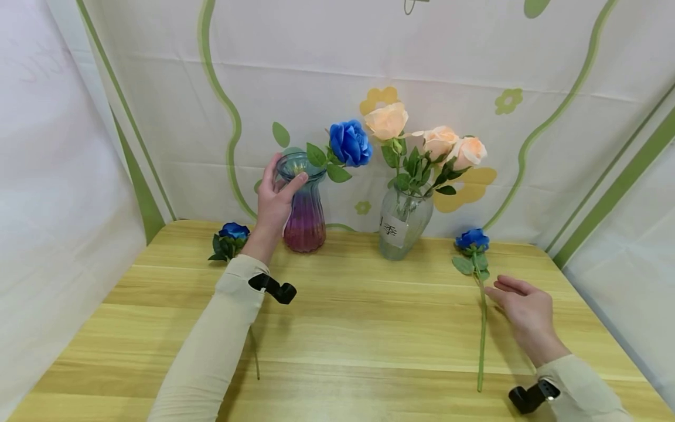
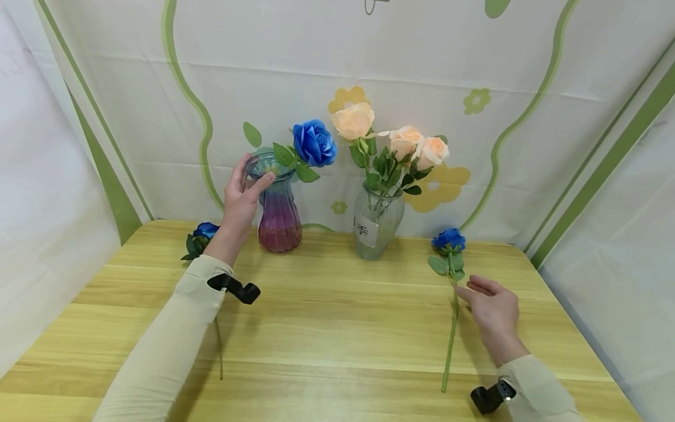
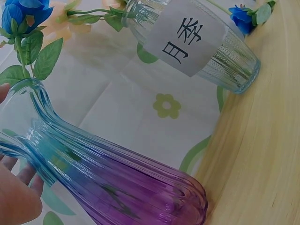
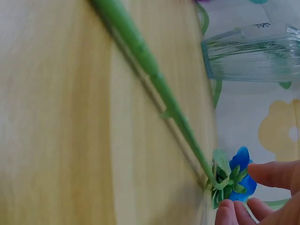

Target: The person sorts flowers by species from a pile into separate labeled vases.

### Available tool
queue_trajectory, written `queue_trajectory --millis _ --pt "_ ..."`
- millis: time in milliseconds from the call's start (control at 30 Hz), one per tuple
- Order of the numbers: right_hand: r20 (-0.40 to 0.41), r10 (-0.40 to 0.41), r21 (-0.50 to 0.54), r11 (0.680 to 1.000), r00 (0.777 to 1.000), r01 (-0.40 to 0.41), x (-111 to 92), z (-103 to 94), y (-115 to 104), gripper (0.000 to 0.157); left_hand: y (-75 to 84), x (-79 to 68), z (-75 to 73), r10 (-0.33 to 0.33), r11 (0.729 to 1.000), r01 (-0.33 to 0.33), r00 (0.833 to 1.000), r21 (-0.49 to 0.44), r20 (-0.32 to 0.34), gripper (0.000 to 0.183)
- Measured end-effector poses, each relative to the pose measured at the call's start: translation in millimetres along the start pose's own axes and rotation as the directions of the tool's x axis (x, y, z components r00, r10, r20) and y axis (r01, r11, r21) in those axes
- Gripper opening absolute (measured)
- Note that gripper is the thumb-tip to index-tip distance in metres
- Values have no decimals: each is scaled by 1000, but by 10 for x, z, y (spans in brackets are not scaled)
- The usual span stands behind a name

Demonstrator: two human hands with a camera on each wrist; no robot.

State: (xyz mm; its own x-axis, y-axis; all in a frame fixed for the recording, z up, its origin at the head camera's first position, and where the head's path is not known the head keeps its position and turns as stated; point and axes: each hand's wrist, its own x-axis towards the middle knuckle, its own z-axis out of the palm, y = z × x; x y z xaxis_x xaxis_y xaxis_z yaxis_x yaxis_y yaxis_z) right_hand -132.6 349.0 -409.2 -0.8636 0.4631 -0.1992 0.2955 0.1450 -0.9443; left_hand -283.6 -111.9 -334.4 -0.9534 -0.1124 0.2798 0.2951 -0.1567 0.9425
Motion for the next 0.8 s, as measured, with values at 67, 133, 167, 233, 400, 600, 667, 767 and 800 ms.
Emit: queue_trajectory --millis 67,133,167,233,400,600,667,767,800 --pt "-10 13 3 1000 1000 -13 14 2 13 56 -2 1 3 2 1000 -2 1000 -8 3 82" --pt "-19 15 -26 1000 1000 -15 19 13 22 60 -4 4 5 6 1000 -6 1000 -14 4 83" --pt "-23 19 -34 999 1000 -20 25 17 24 62 -4 5 5 8 1000 -7 1000 -16 5 83" --pt "-19 23 -50 998 1000 -24 34 26 26 65 -3 5 3 8 1000 -8 1000 -13 1 83" --pt "12 36 -33 999 999 -35 66 20 34 68 5 11 2 9 1000 -9 1000 -9 -3 83" --pt "47 29 -110 994 998 -24 99 -4 65 69 9 15 4 1 1000 -1 1000 -10 -2 82" --pt "53 22 -148 989 998 -14 104 -7 77 68 10 12 5 -1 1000 1 1000 -8 -3 82" --pt "43 16 -207 978 999 -7 112 -5 91 67 13 6 5 -3 1000 2 1000 -15 -4 82" --pt "36 15 -223 975 999 -7 113 -3 92 66 15 3 6 -3 1000 3 1000 -16 -4 82"
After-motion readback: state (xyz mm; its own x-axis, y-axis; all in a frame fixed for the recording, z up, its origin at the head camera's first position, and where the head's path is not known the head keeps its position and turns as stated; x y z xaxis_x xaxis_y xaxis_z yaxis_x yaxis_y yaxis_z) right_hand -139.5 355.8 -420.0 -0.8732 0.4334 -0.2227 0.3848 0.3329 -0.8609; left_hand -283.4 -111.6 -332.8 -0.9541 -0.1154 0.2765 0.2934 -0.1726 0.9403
